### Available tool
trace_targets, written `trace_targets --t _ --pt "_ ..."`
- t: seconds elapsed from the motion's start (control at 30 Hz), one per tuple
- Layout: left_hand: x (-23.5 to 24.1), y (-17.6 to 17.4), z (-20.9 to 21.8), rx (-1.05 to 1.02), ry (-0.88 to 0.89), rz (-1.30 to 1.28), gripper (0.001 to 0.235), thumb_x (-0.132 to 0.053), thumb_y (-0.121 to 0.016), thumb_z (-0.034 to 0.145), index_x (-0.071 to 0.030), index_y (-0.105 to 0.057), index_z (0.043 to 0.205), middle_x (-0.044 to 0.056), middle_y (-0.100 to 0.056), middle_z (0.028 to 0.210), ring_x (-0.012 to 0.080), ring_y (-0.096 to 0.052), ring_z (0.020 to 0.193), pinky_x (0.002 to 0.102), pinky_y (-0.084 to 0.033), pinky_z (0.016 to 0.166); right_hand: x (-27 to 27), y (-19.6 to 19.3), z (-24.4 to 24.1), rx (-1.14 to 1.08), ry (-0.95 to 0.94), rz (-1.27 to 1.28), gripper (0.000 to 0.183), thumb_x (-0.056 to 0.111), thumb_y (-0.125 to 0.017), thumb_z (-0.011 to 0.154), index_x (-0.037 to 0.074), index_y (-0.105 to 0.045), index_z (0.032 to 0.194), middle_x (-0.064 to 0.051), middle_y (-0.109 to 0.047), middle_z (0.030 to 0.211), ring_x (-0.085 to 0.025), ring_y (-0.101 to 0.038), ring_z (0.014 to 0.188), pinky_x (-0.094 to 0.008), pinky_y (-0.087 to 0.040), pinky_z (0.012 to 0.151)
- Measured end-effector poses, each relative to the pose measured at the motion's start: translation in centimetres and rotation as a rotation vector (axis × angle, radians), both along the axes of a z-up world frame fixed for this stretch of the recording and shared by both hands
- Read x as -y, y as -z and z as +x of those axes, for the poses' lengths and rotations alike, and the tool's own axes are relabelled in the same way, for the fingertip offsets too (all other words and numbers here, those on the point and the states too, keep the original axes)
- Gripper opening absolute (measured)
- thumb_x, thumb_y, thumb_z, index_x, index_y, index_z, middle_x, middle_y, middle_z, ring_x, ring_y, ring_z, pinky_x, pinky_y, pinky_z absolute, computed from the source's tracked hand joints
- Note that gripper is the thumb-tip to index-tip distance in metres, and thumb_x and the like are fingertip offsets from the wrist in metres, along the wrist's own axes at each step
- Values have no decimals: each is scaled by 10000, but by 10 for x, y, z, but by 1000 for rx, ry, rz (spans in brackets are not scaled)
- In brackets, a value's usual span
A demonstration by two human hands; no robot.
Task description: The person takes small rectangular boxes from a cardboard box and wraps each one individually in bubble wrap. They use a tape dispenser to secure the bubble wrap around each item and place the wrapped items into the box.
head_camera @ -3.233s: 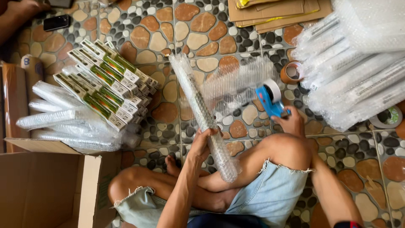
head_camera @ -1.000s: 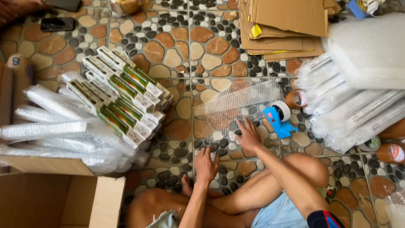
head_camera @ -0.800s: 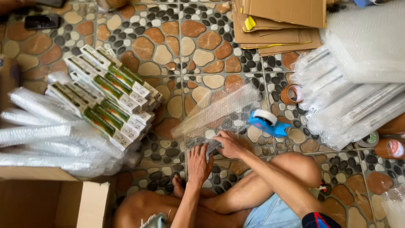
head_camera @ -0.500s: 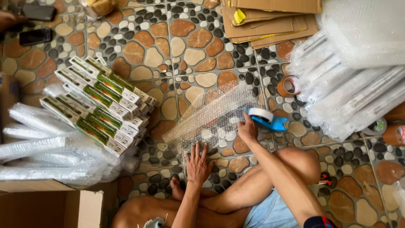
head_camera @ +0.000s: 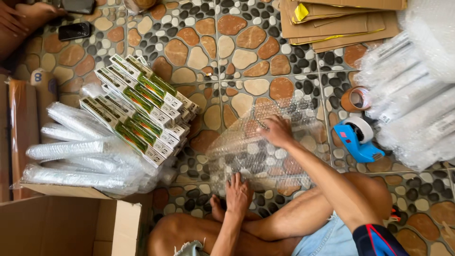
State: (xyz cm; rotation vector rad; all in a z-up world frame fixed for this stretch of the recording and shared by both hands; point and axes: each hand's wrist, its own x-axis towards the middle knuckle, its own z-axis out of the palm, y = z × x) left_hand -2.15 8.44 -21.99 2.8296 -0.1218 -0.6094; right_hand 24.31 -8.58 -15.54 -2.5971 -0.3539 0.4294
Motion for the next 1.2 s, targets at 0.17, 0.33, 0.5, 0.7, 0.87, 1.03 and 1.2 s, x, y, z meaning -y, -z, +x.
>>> trace_targets --t 0.17,0.33,0.5,0.7,0.87,1.03,1.2 --pt "2 -39 -9 -7 43 43 370 -401 -648 955 -150 -676 1225 185 -598 1270 407 -499 1200 619 -287 1126 -46 36 36 203 43 -264 866 731 -641 898 166 -468 1530 -158 -443 1477 -391 -421 1314 -568 -319 1099" --pt "2 -43 13 116 -43 -31 282 -356 -657 935 -126 -683 1097 176 -603 1114 401 -543 1050 581 -355 1019 -82 10 67 356 -21 -169 610 599 -716 917 99 -593 1245 -159 -537 1305 -352 -489 1194 -484 -378 1011" --pt "4 -51 41 205 -119 -104 490 -382 -645 964 -134 -549 1376 246 -529 1424 434 -498 1279 581 -383 1062 -101 11 119 -18 -207 -368 978 707 -783 787 188 -420 1532 -224 -495 1486 -432 -439 1428 -630 -14 1294" --pt "8 -28 39 85 -212 -125 336 -232 -476 988 -165 -549 1310 280 -301 1648 471 -315 1483 639 -327 1089 -108 -47 121 -664 -183 -513 1256 959 -15 714 173 -539 1542 -170 -698 1329 -367 -658 1246 -604 -446 1134" --pt "10 -27 44 142 -245 -137 335 -134 -488 949 -154 -586 1269 265 -337 1632 460 -334 1479 649 -329 1095 -102 -27 90 -729 -370 -355 659 712 -559 948 141 -624 1269 -24 -676 1206 -108 -597 898 -277 -501 780" --pt "11 -20 40 144 -242 -135 339 -164 -467 982 -160 -598 1294 259 -335 1644 453 -333 1486 636 -328 1097 -107 -59 63 -860 -137 72 274 193 -622 1008 112 -601 1269 -60 -367 1152 -84 -362 474 -240 -318 401" --pt "10 -21 42 105 -191 -150 312 -146 -457 981 -156 -590 1263 253 -322 1655 469 -313 1499 659 -323 1105 -112 -47 111 202 -400 95 329 -163 -452 936 127 -605 957 47 -367 561 -208 -533 579 -657 -422 1110"
